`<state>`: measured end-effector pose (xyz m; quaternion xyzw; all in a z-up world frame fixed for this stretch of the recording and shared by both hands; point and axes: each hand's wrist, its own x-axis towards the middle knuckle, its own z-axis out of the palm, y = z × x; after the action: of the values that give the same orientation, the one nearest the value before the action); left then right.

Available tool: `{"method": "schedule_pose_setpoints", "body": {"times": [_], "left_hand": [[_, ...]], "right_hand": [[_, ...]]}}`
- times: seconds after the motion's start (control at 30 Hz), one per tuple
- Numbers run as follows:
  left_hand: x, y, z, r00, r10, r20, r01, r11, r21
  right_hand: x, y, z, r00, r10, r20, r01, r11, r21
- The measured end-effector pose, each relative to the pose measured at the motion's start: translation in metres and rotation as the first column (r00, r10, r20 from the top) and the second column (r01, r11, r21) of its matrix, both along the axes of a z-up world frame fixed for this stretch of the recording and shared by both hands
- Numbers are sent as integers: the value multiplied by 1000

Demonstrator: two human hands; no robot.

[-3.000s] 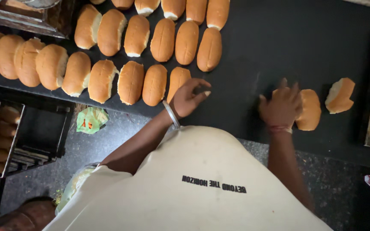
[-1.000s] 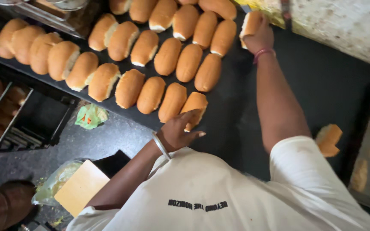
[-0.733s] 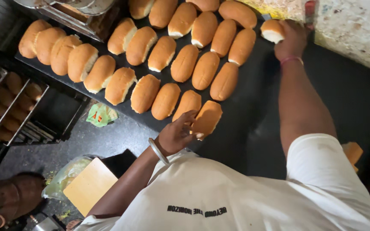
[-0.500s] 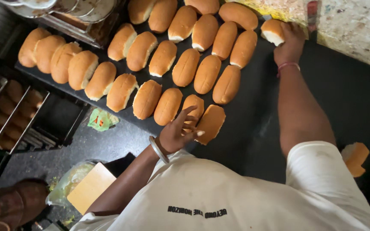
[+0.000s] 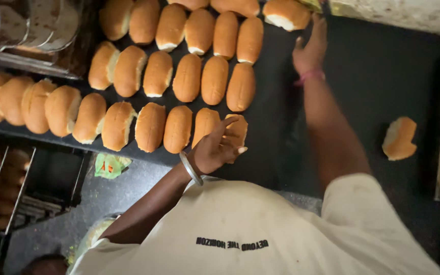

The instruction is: The person picks up bread rolls from a table, pulls them apart, and places them onto a metal tray by hand before sliding the tray into a rack.

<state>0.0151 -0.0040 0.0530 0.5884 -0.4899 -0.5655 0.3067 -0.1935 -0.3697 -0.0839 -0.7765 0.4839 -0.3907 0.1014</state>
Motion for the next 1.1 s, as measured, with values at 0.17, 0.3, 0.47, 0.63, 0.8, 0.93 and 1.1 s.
{"method": "schedule_pose_setpoints", "body": {"times": [0.17,0.3,0.47,0.63,0.8,0.93,1.1], "left_hand": [[-22,-5,-25,997,-80,13,80,954,-288],[-41,-20,-32,986,-164,38,168,976,-142],[-79,-41,-28,967,-255,11,255,961,-108],[-133,-55,-25,968,-250,23,250,956,-156],[-174,-56,-21,969,-235,78,243,963,-115],[-193,-48,-45,985,-126,113,142,980,-141],[-220,-44,-104,951,-79,-300,41,991,-130]], "right_hand": [[-112,136,20,967,-52,248,69,996,-60],[-327,163,23,750,-603,272,661,665,-348],[-474,214,55,670,-634,-386,497,769,-401],[-355,210,59,856,-377,-355,440,890,117],[-296,208,43,914,-361,-185,395,894,209],[-295,217,59,959,-284,8,280,952,126],[-262,241,100,975,80,208,-116,979,167]]}}
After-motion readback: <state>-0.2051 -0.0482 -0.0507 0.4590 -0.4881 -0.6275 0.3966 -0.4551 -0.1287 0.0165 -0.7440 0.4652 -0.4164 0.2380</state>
